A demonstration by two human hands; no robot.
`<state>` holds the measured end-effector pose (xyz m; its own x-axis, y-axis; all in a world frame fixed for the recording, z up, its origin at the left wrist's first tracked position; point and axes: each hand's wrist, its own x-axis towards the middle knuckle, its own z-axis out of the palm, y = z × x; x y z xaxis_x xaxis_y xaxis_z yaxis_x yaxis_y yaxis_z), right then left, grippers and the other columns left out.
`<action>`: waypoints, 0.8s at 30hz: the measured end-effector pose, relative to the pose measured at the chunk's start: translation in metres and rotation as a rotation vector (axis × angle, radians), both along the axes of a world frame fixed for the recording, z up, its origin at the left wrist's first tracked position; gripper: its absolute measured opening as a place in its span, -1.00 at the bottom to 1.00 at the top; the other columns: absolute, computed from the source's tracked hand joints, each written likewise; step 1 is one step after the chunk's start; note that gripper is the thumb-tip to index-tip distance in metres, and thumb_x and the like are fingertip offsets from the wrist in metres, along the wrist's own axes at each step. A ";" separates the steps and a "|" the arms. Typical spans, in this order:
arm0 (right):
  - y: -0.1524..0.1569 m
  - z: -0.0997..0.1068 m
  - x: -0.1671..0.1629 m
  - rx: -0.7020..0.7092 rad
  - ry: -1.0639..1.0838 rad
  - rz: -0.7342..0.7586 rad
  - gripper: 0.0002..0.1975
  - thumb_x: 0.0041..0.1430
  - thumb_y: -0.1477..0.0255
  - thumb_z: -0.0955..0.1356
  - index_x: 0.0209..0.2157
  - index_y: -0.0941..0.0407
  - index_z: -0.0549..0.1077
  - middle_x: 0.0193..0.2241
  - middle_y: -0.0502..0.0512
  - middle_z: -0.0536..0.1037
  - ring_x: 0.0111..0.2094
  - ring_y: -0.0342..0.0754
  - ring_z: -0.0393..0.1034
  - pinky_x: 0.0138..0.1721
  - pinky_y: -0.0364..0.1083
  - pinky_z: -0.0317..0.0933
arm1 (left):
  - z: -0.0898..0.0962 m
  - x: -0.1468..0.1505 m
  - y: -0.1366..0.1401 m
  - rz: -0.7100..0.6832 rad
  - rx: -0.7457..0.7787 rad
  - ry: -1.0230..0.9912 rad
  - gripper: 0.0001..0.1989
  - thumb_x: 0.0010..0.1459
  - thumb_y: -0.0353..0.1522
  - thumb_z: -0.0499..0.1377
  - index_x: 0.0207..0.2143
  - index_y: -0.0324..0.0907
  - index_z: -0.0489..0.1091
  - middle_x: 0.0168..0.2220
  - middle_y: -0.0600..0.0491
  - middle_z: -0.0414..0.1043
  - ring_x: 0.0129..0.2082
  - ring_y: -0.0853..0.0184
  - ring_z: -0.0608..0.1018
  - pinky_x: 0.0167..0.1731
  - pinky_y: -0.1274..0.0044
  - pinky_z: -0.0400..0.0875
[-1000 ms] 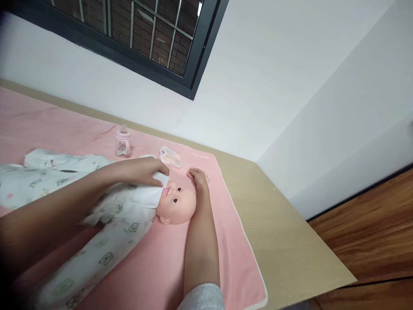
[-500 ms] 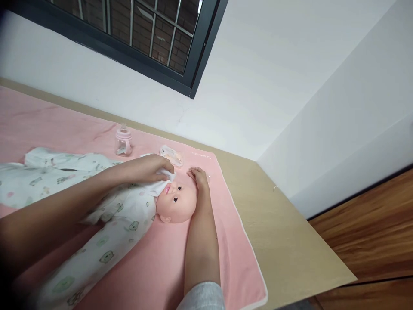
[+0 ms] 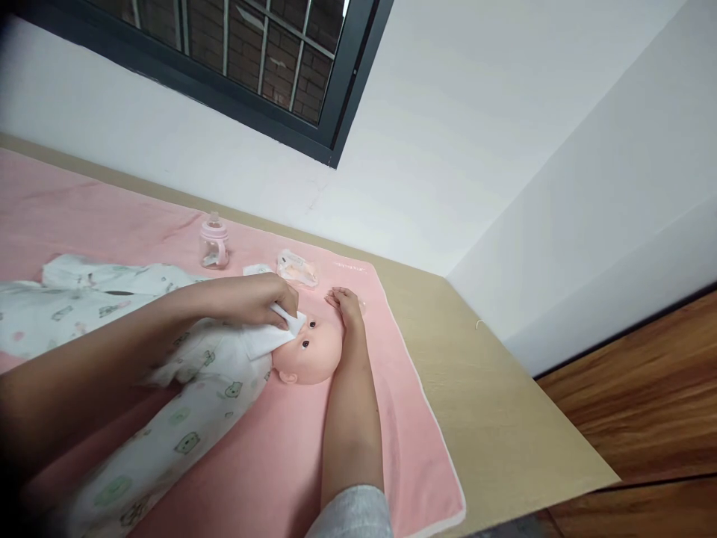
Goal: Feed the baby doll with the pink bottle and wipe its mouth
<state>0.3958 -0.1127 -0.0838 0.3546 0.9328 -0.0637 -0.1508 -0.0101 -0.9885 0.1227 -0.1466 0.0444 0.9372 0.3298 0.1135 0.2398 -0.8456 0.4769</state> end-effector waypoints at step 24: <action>0.000 0.003 0.001 -0.015 -0.002 -0.008 -0.91 0.12 0.61 0.37 -0.31 0.19 0.46 -0.40 0.09 0.60 -0.32 -0.15 0.53 -0.04 -0.15 0.45 | 0.012 -0.017 0.014 -0.042 -0.123 -0.010 -0.87 0.10 -0.34 0.20 -0.37 -0.17 0.55 -0.30 0.09 0.57 -0.28 0.33 0.53 -0.26 0.59 0.31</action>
